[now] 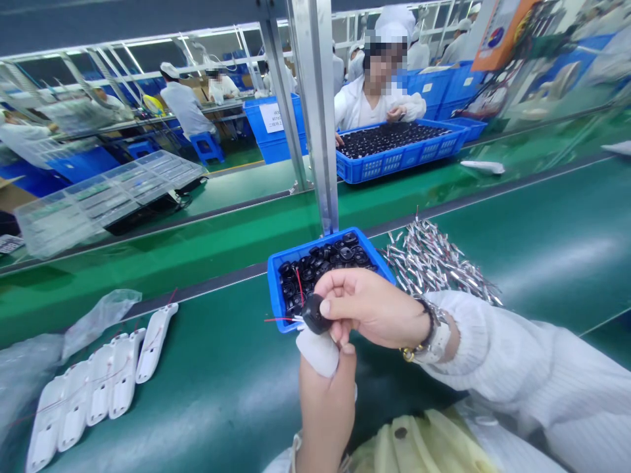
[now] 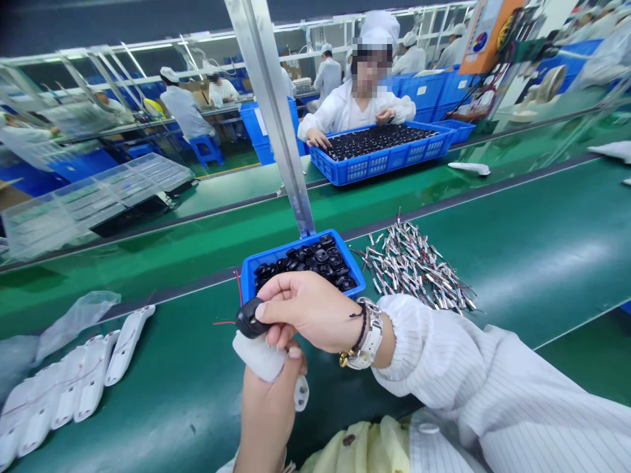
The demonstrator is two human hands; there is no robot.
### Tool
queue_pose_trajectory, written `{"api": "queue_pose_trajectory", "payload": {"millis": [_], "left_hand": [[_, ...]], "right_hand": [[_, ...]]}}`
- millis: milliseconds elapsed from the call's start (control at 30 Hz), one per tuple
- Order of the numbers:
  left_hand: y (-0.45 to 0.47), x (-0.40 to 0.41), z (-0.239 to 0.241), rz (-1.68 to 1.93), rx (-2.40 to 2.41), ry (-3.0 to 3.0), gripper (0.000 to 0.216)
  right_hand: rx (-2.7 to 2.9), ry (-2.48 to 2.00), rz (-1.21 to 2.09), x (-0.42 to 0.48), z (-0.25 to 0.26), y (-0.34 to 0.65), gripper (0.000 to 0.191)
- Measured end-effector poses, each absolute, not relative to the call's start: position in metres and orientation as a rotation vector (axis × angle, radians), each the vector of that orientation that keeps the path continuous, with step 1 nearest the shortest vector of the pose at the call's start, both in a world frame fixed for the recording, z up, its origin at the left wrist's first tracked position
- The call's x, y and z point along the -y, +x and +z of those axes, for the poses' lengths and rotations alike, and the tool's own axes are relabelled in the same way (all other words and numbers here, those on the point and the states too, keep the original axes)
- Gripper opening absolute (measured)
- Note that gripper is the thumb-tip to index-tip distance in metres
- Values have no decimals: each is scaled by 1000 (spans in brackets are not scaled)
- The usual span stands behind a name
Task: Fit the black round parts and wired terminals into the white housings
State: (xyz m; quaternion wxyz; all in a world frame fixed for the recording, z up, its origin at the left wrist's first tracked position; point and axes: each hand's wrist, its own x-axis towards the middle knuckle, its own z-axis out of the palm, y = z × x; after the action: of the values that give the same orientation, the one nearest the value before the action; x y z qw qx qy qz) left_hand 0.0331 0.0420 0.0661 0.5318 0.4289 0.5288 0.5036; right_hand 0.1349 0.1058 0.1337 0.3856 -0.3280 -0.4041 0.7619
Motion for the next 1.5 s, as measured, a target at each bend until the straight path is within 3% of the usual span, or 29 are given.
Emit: {"api": "queue_pose_trajectory", "payload": {"millis": [133, 367, 733, 967, 1200, 1500], "left_hand": [[39, -42, 62, 1261, -941, 836, 21], [40, -41, 55, 1398, -652, 722, 30], [36, -37, 49, 1324, -787, 651, 25], [26, -32, 61, 1138, -550, 663, 15], [15, -26, 69, 1024, -479, 671, 36], [1, -27, 85, 874, -713, 768, 35]], "right_hand": [[973, -706, 1981, -105, 134, 139, 22], [842, -691, 1965, -102, 138, 149, 13], [931, -865, 2022, -84, 136, 136, 17], [1599, -918, 1549, -98, 174, 154, 4], [2287, -950, 1090, -111, 202, 158, 13], [2629, -812, 776, -119, 205, 159, 18]]}}
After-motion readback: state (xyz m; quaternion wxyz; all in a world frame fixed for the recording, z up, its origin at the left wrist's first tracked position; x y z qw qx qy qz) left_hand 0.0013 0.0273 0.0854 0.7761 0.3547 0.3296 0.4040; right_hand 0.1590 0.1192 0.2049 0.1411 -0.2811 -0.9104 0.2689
